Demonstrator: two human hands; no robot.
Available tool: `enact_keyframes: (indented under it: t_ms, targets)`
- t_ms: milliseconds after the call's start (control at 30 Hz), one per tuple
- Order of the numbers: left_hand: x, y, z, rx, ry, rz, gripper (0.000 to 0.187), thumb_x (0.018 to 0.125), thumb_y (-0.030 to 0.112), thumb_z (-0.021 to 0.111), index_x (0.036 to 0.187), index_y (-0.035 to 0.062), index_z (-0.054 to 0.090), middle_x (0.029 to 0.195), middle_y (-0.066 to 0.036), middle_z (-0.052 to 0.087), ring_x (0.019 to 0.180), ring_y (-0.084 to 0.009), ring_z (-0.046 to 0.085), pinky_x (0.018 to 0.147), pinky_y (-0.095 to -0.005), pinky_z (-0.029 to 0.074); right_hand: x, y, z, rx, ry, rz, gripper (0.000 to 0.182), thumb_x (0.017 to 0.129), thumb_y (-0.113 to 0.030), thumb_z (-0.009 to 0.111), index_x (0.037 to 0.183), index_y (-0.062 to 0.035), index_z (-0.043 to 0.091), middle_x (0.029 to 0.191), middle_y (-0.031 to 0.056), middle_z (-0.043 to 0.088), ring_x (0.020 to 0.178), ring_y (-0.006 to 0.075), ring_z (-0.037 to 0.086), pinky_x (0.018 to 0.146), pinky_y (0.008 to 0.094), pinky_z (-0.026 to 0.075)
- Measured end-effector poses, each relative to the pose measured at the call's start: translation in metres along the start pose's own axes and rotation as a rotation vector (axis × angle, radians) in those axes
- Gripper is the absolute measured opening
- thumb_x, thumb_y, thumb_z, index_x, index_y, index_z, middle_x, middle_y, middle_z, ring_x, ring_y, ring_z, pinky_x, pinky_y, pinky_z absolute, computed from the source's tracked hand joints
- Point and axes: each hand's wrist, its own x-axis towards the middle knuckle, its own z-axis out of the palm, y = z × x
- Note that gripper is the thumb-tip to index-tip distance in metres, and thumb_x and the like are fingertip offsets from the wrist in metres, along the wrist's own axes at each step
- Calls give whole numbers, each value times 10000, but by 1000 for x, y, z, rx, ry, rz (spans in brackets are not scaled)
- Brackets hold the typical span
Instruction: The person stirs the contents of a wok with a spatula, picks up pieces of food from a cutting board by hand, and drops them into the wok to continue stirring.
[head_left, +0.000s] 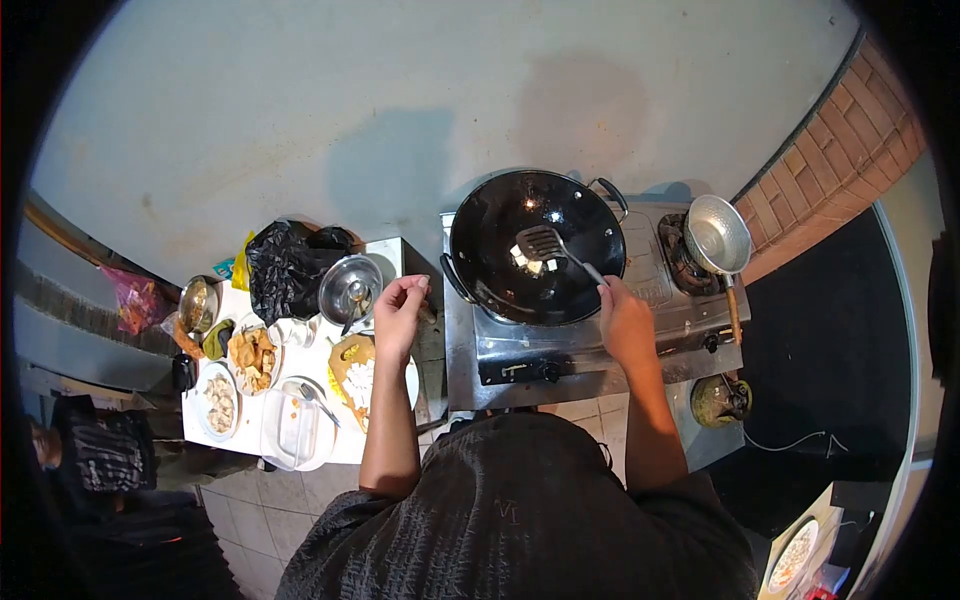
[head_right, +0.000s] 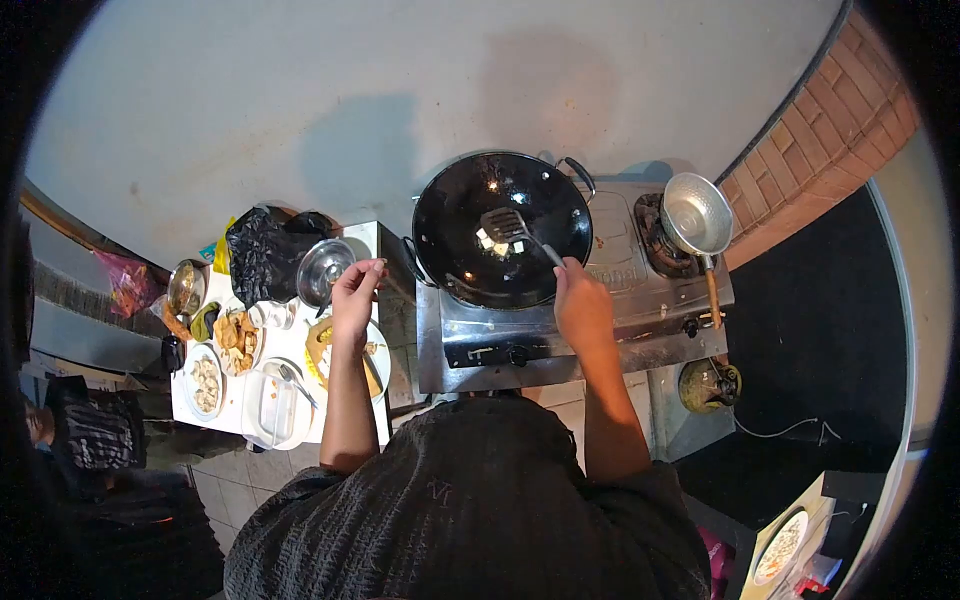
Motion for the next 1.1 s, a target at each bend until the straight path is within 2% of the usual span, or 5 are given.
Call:
enact_keyframes:
  t_ms: [133,200,400,867,1100]
  targets:
    - [0,-2,0,8,7,13,201,850,266,624,923,79,643,803,33,614,692,-49,492,612,-197,374,3,1,-1,17,79,1,205,912,-195,456,980,-33,562,795,223,613,732,418,587,632,480,458]
    - [0,1,2,-3,19,-17,189,854,180,615,941,11,628,817,-7,614,724,-68,522,668,-210,412,4,4,2,36,69,4,205,914,-192,453,977,-29,560,803,225,612,739,418,586,635,479,458]
    - [-1,-4,3,5,30,11,180,857,243,612,914,74,640,789,35,607,672,-48,491,594,-197,366,9,6,14,37,25,0,221,922,-194,435,990,-27,561,839,227,612,753,418,583,651,475,454]
    - [-6,-3,2,-6,59,6,169,861,222,605,913,65,639,799,28,610,674,-50,496,600,-197,376,27,19,10,-128,88,88,248,918,-227,444,995,-32,575,786,227,622,718,414,594,636,488,456]
    - [-6,0,3,15,77,15,177,862,221,606,917,56,639,793,29,605,669,-48,491,592,-196,372,14,7,-12,34,14,30,264,925,-243,425,980,-42,587,797,226,620,748,423,584,656,485,453]
